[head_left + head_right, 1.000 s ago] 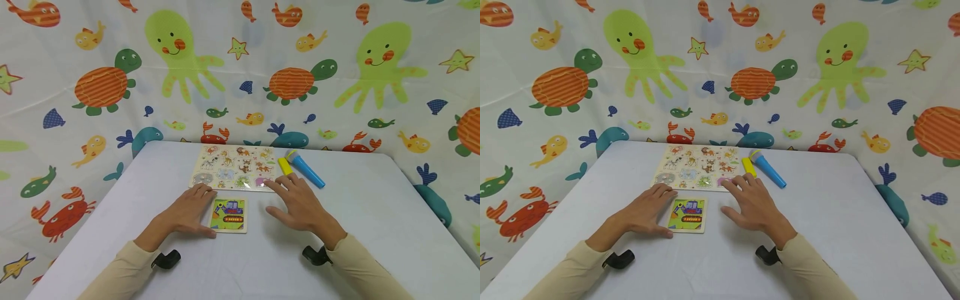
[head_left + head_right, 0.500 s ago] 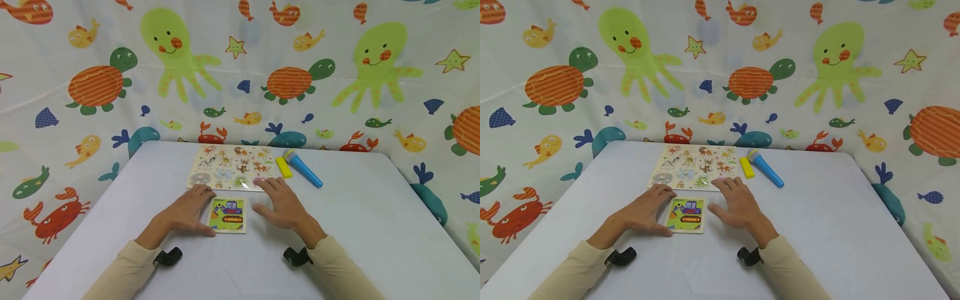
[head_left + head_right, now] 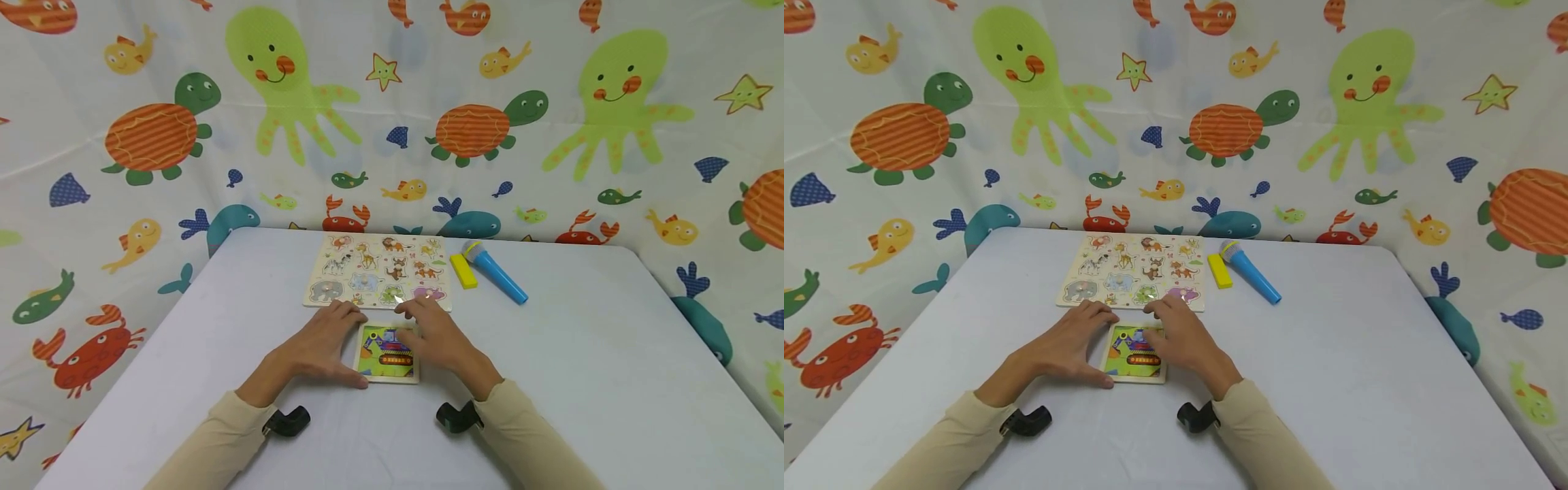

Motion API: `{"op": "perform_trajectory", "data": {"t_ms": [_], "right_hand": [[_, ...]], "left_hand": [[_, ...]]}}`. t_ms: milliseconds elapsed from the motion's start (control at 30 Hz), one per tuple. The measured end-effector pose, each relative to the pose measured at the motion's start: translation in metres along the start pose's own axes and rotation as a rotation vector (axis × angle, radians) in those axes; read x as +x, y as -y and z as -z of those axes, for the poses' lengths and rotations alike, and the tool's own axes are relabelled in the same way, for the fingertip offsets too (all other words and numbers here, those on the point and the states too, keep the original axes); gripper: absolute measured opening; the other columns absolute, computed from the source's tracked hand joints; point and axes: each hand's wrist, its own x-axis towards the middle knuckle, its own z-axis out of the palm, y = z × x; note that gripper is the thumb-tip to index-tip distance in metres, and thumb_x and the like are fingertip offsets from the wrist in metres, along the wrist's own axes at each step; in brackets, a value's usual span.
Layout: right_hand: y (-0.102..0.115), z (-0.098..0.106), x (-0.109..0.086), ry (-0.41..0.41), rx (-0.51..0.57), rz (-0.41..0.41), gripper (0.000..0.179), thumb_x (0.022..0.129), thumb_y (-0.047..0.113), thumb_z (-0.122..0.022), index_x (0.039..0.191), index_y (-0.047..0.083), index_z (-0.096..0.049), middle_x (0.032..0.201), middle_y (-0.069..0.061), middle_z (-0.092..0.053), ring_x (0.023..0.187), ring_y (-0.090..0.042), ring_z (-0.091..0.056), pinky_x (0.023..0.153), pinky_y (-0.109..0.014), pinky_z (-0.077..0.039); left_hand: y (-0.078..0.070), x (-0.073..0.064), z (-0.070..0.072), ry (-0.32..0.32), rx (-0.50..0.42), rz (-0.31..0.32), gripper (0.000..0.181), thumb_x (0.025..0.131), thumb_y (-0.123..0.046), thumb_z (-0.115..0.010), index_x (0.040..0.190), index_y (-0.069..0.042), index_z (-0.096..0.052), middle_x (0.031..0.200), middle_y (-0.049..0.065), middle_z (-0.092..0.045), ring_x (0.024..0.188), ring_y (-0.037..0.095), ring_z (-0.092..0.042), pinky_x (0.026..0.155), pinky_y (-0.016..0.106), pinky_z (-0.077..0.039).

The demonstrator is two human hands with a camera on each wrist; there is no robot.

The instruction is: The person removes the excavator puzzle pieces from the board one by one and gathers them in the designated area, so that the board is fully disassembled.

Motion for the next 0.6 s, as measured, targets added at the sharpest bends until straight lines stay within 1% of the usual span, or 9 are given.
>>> {"op": "perform_trajectory", "data": {"t_ms": [167, 300, 433, 600], "right_hand": [[0.005, -0.009, 0.007, 0.032, 0.043, -0.027, 0.037, 0.096, 0.024, -0.068, 0.130, 0.010, -0.062, 0.113, -0.004, -0.058, 0.101, -0.019, -0.053, 0.091, -0.039, -0.048], [0.008, -0.016, 0.011, 0.054, 0.059, -0.035, 0.037, 0.096, 0.024, -0.069, 0.129, 0.010, -0.063, 0.111, -0.002, -0.058, 0.098, -0.018, -0.053, 0.089, -0.038, -0.048], [0.009, -0.024, 0.014, 0.062, 0.035, -0.045, 0.036, 0.095, 0.026, -0.070, 0.128, 0.012, -0.064, 0.111, 0.000, -0.058, 0.099, -0.017, -0.054, 0.092, -0.039, -0.047], [0.010, -0.031, 0.017, 0.043, -0.014, -0.066, 0.036, 0.094, 0.029, -0.071, 0.126, 0.014, -0.065, 0.110, 0.001, -0.059, 0.099, -0.016, -0.054, 0.093, -0.038, -0.047]], "left_hand": [[-0.004, 0.001, -0.003, -0.007, 0.012, 0.012, 0.110, 0.059, -0.090, -0.067, 0.141, -0.018, -0.054, 0.138, -0.003, -0.048, 0.128, 0.018, -0.040, 0.111, 0.049, -0.031], [-0.006, 0.001, -0.006, -0.007, 0.013, 0.030, 0.108, 0.059, -0.090, -0.067, 0.140, -0.019, -0.054, 0.136, -0.003, -0.048, 0.126, 0.019, -0.039, 0.104, 0.049, -0.033], [-0.007, 0.001, -0.009, -0.007, -0.010, 0.037, 0.108, 0.058, -0.090, -0.067, 0.139, -0.019, -0.054, 0.131, -0.003, -0.049, 0.120, 0.018, -0.040, 0.096, 0.046, -0.034], [-0.003, 0.003, -0.013, -0.025, -0.043, 0.031, 0.108, 0.058, -0.090, -0.068, 0.140, -0.020, -0.054, 0.127, -0.006, -0.049, 0.115, 0.016, -0.039, 0.094, 0.043, -0.034]]}}
